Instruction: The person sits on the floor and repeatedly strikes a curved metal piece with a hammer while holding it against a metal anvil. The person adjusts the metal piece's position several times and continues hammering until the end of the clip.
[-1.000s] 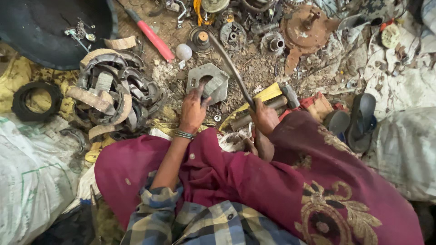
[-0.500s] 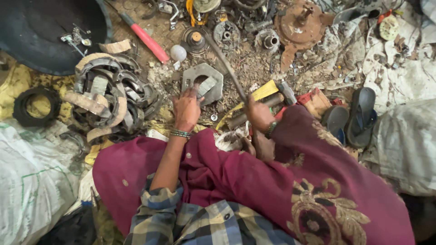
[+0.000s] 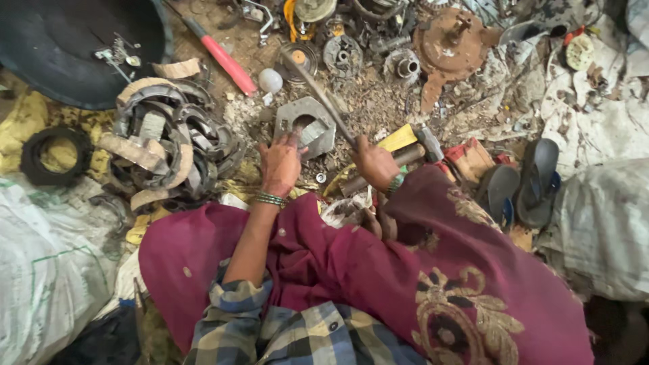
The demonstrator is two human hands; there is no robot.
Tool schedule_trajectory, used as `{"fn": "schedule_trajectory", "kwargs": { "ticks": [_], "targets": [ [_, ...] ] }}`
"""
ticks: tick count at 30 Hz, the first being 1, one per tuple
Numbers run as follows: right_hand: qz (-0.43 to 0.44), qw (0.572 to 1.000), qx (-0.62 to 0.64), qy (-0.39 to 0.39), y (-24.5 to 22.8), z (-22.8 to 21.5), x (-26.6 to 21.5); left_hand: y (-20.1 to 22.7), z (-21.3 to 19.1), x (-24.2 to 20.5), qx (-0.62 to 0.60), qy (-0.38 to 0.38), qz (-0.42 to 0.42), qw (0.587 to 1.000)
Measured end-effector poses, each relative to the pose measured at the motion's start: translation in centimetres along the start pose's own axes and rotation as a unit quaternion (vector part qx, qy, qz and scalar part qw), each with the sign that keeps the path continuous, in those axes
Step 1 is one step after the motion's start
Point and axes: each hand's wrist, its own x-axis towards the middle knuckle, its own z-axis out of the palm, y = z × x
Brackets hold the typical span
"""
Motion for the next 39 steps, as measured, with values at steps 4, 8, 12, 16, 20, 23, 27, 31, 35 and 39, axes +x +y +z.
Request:
{"fn": "schedule_trajectory", "kwargs": {
  "ticks": [4,8,12,16,20,23,27,31,35,39],
  "targets": [
    [0.02,0.99,0.128,0.059,-1.3,-3.2,-1.7,0.0,-0.6,-0.8,0.017,0.017,0.032,0.999],
    [-0.002,0.989,0.105,0.105,-2.3,-3.8,-1.2,0.5,-1.1,-0.6,-0.002,0.013,0.045,0.999],
    [0.063,0.996,0.046,-0.05,-2.5,-1.7,0.5,0.5,-0.9,-0.7,0.031,0.017,0.03,0.999],
    [0.057,0.997,0.055,0.012,-2.2,-2.3,0.2,-0.3,-0.2,-1.0,0.002,0.001,0.013,1.0],
    [-0.004,0.986,0.094,0.138,-2.0,-4.1,-1.3,0.0,0.5,-1.0,0.034,0.031,0.046,0.998],
    [0.001,0.994,0.079,0.081,-1.7,-2.6,-0.8,-0.1,0.9,-0.9,0.054,0.057,0.066,0.995],
    [0.061,0.997,0.009,-0.053,0.3,0.5,-0.6,-1.2,1.7,-1.6,-0.054,0.026,-0.004,0.998],
    [0.102,0.993,0.056,0.028,1.9,0.8,-2.3,-2.9,3.2,-2.3,-0.012,0.07,0.019,0.997],
    [0.063,0.986,0.108,0.109,1.7,-0.4,-5.2,-3.3,4.8,-3.3,-0.055,0.082,0.024,0.995],
    [0.069,0.997,0.041,-0.018,1.0,0.1,-6.2,-3.5,5.7,-3.8,-0.105,0.093,0.023,0.99]
  ]
}}
